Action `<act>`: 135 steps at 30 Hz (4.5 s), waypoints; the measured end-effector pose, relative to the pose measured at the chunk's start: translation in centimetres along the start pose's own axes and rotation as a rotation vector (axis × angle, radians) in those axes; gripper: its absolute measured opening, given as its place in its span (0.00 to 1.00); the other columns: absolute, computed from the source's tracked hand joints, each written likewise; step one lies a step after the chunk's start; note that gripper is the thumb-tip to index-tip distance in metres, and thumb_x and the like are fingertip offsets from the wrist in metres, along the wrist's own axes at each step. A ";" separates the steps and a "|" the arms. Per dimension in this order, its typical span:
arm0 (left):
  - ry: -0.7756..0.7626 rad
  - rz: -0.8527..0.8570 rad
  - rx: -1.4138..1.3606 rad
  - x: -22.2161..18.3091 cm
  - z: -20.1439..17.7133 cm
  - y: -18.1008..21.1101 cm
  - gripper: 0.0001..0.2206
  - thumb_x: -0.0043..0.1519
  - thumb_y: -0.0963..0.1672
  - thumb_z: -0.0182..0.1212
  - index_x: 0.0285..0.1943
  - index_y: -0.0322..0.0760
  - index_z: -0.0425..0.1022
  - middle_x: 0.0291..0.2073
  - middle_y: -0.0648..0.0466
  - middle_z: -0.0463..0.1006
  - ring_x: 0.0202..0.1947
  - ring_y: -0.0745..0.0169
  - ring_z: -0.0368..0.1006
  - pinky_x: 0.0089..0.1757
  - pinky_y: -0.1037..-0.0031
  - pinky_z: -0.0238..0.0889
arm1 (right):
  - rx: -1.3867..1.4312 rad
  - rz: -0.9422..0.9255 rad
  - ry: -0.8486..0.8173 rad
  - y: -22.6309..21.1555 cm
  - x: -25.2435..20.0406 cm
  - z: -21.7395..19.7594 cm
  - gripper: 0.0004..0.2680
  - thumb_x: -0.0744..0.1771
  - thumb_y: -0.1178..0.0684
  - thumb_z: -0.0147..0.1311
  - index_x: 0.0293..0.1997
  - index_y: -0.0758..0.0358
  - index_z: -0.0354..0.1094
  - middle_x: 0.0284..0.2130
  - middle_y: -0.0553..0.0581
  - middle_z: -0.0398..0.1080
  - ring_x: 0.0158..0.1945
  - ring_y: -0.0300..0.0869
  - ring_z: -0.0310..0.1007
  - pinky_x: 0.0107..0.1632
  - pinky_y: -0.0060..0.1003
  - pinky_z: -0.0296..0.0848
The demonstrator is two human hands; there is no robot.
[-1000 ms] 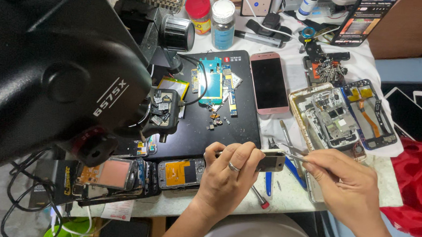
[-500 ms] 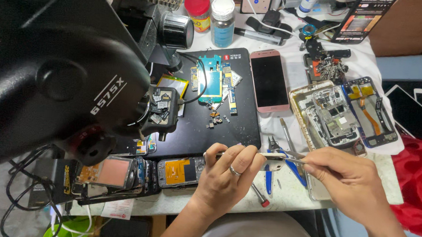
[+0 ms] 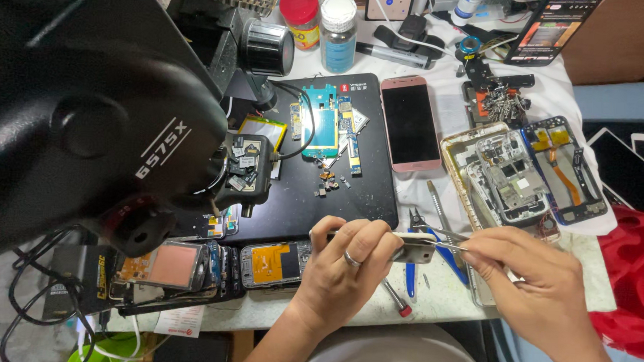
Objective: The person handles a smartphone motherboard and then uses a metal prying tool to separate the screen assembly from the phone's frame. The person works at a bench with a microscope and various disassembled phone parts.
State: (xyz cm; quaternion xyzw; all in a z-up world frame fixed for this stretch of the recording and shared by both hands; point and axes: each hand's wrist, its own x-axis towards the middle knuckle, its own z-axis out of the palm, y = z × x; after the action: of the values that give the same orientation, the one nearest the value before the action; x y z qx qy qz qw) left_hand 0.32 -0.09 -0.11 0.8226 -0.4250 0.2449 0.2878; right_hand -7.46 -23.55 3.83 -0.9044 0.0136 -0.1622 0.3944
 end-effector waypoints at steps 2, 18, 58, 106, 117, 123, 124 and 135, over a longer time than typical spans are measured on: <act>-0.026 -0.041 -0.093 0.2 -0.2 0.0 0.23 0.54 0.40 0.73 0.56 0.42 0.69 0.53 0.58 0.70 0.54 0.62 0.70 0.56 0.61 0.57 | -0.004 0.003 0.015 -0.3 -0.1 0.3 0.06 0.62 0.62 0.62 0.40 0.68 0.75 0.37 0.55 0.79 0.36 0.37 0.79 0.40 0.29 0.75; -0.091 -0.389 -0.277 1.0 -1.8 -0.6 0.30 0.44 0.45 0.78 0.53 0.34 0.66 0.46 0.48 0.73 0.45 0.48 0.73 0.47 0.62 0.63 | 0.056 0.140 0.054 0.5 -0.9 2.1 0.09 0.66 0.66 0.55 0.49 0.65 0.76 0.46 0.57 0.78 0.41 0.36 0.79 0.43 0.28 0.77; -0.262 -0.347 -0.324 0.3 -1.4 2.5 0.33 0.38 0.43 0.79 0.54 0.33 0.70 0.48 0.44 0.68 0.52 0.42 0.67 0.52 0.60 0.64 | 0.768 0.606 -0.396 5.2 -0.8 6.2 0.12 0.69 0.55 0.48 0.57 0.63 0.73 0.22 0.44 0.66 0.19 0.27 0.55 0.22 0.24 0.54; 0.018 -0.854 -0.775 -5.7 -0.7 6.3 0.33 0.51 0.44 0.76 0.65 0.27 0.70 0.52 0.47 0.78 0.49 0.59 0.80 0.47 0.73 0.75 | 1.141 0.629 -0.078 4.2 -9.3 9.8 0.08 0.66 0.65 0.51 0.49 0.65 0.64 0.33 0.56 0.73 0.33 0.38 0.76 0.39 0.33 0.79; -0.104 -0.907 -0.491 -2.7 -0.9 6.3 0.37 0.52 0.51 0.72 0.66 0.24 0.67 0.47 0.39 0.76 0.45 0.43 0.78 0.44 0.62 0.72 | 0.868 0.448 -0.098 3.0 -10.4 10.8 0.05 0.66 0.64 0.56 0.44 0.66 0.66 0.32 0.49 0.70 0.35 0.31 0.70 0.38 0.27 0.70; -0.152 -0.849 -0.396 -2.8 -0.2 5.8 0.38 0.49 0.52 0.73 0.64 0.21 0.68 0.41 0.37 0.77 0.40 0.40 0.78 0.41 0.61 0.73 | 0.945 0.459 -0.109 3.7 -10.5 11.3 0.05 0.68 0.63 0.56 0.46 0.67 0.66 0.33 0.49 0.69 0.36 0.31 0.69 0.38 0.28 0.70; -0.143 -0.823 -0.384 -2.9 -0.1 5.7 0.38 0.50 0.52 0.73 0.63 0.20 0.68 0.41 0.37 0.77 0.40 0.40 0.79 0.41 0.61 0.73 | 0.952 0.463 -0.115 3.8 -10.5 11.3 0.06 0.67 0.63 0.56 0.47 0.67 0.66 0.33 0.49 0.69 0.35 0.32 0.69 0.37 0.27 0.69; -0.161 -0.776 -0.355 -2.5 -0.2 5.8 0.39 0.48 0.51 0.75 0.63 0.16 0.66 0.43 0.35 0.76 0.41 0.39 0.78 0.41 0.63 0.73 | 1.065 0.550 -0.104 4.2 -10.5 11.1 0.08 0.66 0.64 0.52 0.50 0.68 0.65 0.38 0.53 0.73 0.39 0.35 0.74 0.43 0.31 0.77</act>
State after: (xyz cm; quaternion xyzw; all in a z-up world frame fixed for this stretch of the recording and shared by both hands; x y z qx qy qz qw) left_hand -5.85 -1.34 -0.07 0.8757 -0.1408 -0.0230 0.4613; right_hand -13.57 -17.01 -9.18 -0.5526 0.1447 0.0058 0.8208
